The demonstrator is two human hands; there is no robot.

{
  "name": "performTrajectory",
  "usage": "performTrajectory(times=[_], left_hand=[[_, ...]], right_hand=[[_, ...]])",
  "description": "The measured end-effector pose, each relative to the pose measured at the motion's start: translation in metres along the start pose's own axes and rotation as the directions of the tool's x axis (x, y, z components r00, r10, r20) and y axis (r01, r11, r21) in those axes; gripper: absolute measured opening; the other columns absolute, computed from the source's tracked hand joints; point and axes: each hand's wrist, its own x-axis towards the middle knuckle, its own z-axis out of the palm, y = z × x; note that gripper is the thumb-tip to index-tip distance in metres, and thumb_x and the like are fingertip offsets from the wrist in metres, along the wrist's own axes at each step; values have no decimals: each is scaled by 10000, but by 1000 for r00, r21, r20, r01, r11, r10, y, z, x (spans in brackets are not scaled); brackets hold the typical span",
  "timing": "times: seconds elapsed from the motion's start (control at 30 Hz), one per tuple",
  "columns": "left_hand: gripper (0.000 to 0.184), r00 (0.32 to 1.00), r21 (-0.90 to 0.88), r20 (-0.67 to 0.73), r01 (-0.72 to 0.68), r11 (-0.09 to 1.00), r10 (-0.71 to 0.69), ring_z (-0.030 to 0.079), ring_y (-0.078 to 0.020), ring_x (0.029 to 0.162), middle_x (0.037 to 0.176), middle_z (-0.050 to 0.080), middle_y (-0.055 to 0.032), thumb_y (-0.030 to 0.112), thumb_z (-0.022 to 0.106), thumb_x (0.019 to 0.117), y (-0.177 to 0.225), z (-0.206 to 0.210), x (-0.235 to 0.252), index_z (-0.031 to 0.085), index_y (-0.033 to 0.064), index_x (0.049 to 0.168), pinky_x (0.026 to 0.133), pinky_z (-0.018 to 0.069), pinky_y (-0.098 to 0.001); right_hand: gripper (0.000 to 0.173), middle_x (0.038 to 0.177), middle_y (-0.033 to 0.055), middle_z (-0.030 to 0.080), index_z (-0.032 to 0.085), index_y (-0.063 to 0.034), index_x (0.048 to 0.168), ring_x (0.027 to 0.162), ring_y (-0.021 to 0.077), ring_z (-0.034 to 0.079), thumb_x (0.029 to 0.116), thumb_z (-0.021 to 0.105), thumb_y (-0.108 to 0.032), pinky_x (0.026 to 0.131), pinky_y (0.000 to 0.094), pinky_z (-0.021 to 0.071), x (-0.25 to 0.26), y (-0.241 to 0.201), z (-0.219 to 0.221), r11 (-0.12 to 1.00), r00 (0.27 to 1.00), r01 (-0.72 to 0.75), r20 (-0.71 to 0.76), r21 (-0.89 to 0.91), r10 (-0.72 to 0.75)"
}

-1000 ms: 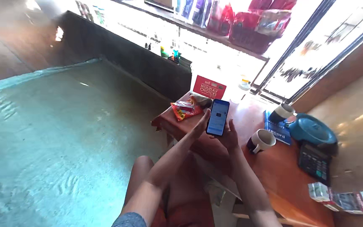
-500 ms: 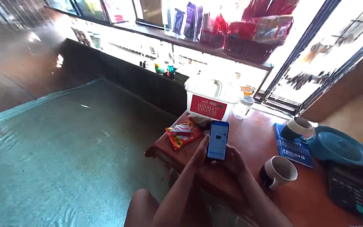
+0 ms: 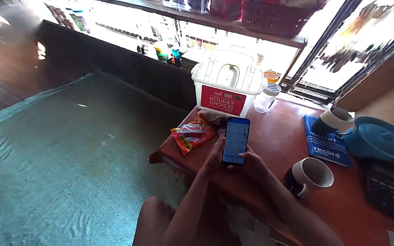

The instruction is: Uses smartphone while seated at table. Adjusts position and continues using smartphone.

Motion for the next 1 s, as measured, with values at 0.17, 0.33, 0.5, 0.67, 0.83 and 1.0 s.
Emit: performTrajectory(times=[0.17, 0.33, 0.5, 0.67, 0.83, 1.0], left_hand=[[814, 1000, 42, -8, -12, 999, 12, 653, -110, 1110, 1254, 669, -44, 736, 302, 980, 0, -1, -2, 420, 125, 1504, 975, 546, -327], [874, 999, 63, 9, -44, 997, 44, 627, -108, 1155, 1309, 637, -48, 775, 319, 953, -3, -4, -1, 398, 115, 1520, 1006, 523, -333], [765, 999, 75, -6, -45, 996, 45, 603, -84, 1181, 1326, 627, -31, 697, 300, 1004, -3, -6, -3, 444, 132, 1500, 1029, 498, -320], [668, 998, 63, 16, -69, 996, 68, 545, -122, 1286, 1450, 550, -40, 586, 263, 1051, -6, -10, -3, 386, 167, 1557, 1084, 457, -372], [678, 997, 53, 13, -72, 996, 71, 566, -105, 1247, 1432, 559, -38, 588, 319, 1039, -3, -6, -2, 361, 165, 1568, 1051, 480, -347], [676, 998, 57, 5, -67, 996, 67, 606, -103, 1178, 1372, 595, -38, 597, 339, 1033, -1, -4, -2, 374, 163, 1550, 999, 517, -334]], right_hand=[[505, 1163, 138, 689, 383, -149, 1417, 984, 285, 721, 921, 444, -72, 796, 458, 626, -1, 2, 2, 1000, 1000, 0, -20, 10, 0], [524, 1138, 128, 694, 379, -150, 1411, 956, 278, 728, 909, 444, -17, 788, 447, 630, -3, 0, 4, 1000, 1000, 5, -16, -4, -5], [520, 1141, 131, 692, 383, -151, 1415, 960, 278, 728, 920, 415, 7, 792, 446, 631, -4, 1, 5, 1000, 1000, 13, -2, -8, -13], [510, 1144, 134, 689, 385, -146, 1418, 945, 278, 729, 929, 417, -6, 764, 442, 635, -6, 0, 8, 999, 1000, 5, -16, -46, -5], [517, 1153, 126, 688, 382, -164, 1430, 943, 264, 730, 936, 416, -13, 757, 423, 637, -6, -1, 8, 999, 1000, 12, 4, -41, -12], [500, 1152, 136, 689, 389, -153, 1413, 950, 278, 732, 936, 421, -8, 756, 436, 638, -4, 0, 5, 1000, 1000, 5, 1, -24, -5]])
